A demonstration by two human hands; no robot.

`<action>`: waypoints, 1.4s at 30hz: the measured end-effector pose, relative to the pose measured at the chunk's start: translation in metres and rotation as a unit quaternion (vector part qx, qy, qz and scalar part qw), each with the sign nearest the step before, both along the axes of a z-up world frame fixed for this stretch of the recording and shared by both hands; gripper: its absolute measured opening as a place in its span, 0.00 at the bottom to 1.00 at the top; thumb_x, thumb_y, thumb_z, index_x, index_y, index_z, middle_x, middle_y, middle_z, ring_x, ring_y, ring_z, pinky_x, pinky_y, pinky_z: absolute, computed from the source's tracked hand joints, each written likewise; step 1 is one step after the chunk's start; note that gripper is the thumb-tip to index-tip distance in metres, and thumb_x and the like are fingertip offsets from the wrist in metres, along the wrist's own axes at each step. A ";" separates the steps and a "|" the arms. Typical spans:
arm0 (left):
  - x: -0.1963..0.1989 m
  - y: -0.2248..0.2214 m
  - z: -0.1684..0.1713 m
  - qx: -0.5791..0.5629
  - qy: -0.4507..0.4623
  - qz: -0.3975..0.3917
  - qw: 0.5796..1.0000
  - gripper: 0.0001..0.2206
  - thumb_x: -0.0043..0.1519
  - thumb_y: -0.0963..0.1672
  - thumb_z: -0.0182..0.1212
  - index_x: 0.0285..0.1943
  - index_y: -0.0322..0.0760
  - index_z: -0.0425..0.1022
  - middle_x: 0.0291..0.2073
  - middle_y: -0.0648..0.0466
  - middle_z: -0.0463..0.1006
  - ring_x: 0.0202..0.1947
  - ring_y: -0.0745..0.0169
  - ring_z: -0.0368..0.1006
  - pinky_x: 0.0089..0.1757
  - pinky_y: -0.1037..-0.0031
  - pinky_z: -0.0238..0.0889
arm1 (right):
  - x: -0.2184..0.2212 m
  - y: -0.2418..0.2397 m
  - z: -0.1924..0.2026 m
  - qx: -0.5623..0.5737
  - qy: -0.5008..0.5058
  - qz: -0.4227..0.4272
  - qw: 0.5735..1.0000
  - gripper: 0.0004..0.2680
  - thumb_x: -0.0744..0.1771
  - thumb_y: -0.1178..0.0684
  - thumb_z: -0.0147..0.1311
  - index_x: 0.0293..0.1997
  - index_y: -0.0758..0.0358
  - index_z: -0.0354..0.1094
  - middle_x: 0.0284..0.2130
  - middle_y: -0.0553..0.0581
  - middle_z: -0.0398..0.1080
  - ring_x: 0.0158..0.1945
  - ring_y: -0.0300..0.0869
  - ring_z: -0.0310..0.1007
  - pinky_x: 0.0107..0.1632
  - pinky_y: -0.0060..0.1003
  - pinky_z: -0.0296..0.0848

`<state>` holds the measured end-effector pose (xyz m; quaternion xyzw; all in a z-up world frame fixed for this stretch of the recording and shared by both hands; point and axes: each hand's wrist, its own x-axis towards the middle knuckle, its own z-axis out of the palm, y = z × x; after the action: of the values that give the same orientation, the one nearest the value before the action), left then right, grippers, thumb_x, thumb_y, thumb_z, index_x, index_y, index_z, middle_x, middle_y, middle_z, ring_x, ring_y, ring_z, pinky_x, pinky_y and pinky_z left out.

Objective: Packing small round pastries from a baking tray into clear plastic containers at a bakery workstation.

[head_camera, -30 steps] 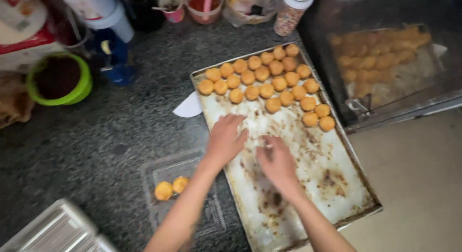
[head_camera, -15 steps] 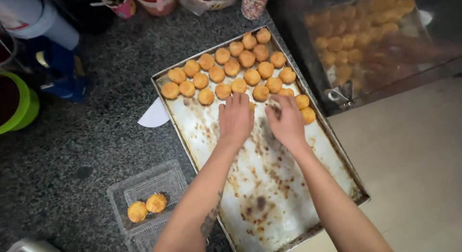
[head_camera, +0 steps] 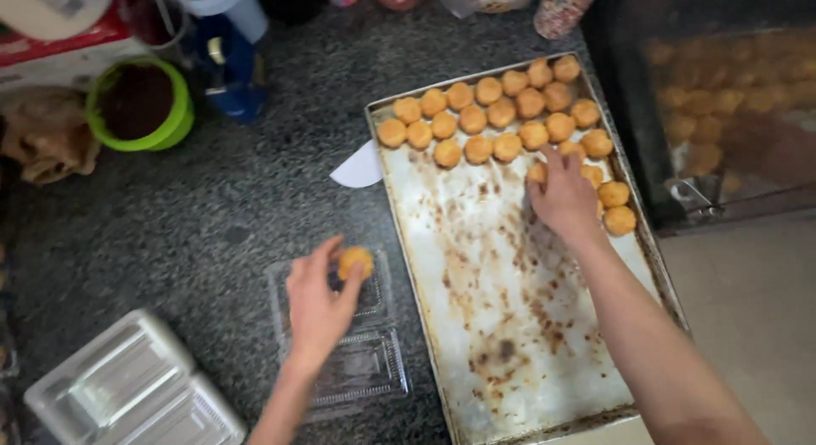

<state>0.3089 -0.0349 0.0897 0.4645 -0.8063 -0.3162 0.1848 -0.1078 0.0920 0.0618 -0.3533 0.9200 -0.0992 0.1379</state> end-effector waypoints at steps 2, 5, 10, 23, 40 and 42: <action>0.024 -0.001 -0.010 -0.006 -0.038 -0.017 0.999 0.23 0.68 0.53 0.66 0.71 0.45 0.79 0.54 0.51 0.88 0.57 0.41 0.76 0.57 0.49 0.63 | 0.007 0.005 -0.016 0.035 -0.015 -0.018 0.999 0.24 0.71 0.40 0.55 0.79 0.52 0.62 0.72 0.70 0.61 0.63 0.79 0.75 0.62 0.74 0.74; 0.034 0.006 -0.012 0.005 -0.088 -0.066 0.994 0.23 0.69 0.55 0.63 0.70 0.50 0.81 0.57 0.58 0.88 0.56 0.49 0.74 0.54 0.53 0.62 | 0.047 0.002 0.019 0.110 -0.052 -0.049 0.991 0.25 0.72 0.32 0.49 0.78 0.50 0.61 0.77 0.68 0.56 0.67 0.69 0.72 0.63 0.67 0.75; 0.031 0.018 -0.039 -0.034 -0.085 -0.129 0.987 0.18 0.70 0.53 0.64 0.64 0.48 0.84 0.56 0.62 0.89 0.51 0.51 0.71 0.46 0.54 0.58 | 0.097 0.010 0.033 0.111 -0.074 -0.072 0.988 0.23 0.73 0.31 0.48 0.76 0.48 0.63 0.67 0.66 0.68 0.63 0.61 0.75 0.55 0.60 0.81; 0.054 0.021 -0.039 -0.114 -0.052 -0.185 0.975 0.18 0.69 0.54 0.65 0.63 0.46 0.82 0.50 0.56 0.88 0.49 0.43 0.70 0.42 0.50 0.56 | 0.273 -0.066 0.041 -0.040 -0.206 -0.052 0.976 0.24 0.66 0.27 0.58 0.67 0.42 0.73 0.52 0.48 0.84 0.51 0.49 0.85 0.57 0.45 0.75; 0.176 0.021 -0.056 -0.138 0.007 0.082 0.987 0.16 0.73 0.51 0.61 0.66 0.48 0.84 0.57 0.58 0.86 0.54 0.50 0.74 0.50 0.57 0.65 | 0.395 -0.106 -0.019 -0.050 -0.001 0.161 0.986 0.27 0.68 0.20 0.59 0.55 0.56 0.71 0.42 0.60 0.83 0.50 0.61 0.80 0.55 0.59 0.69; 0.171 0.022 -0.059 -0.150 0.016 0.086 0.985 0.16 0.71 0.49 0.63 0.66 0.49 0.84 0.57 0.59 0.85 0.53 0.47 0.75 0.52 0.54 0.66 | 0.383 -0.098 -0.016 -0.041 -0.038 0.169 0.984 0.23 0.70 0.25 0.57 0.59 0.53 0.71 0.45 0.61 0.84 0.53 0.64 0.79 0.59 0.58 0.66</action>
<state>0.4796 -0.0127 0.0304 0.4937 -0.7986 -0.1819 0.2922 0.2756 -0.0058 0.0455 -0.5053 0.8361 -0.1250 0.1731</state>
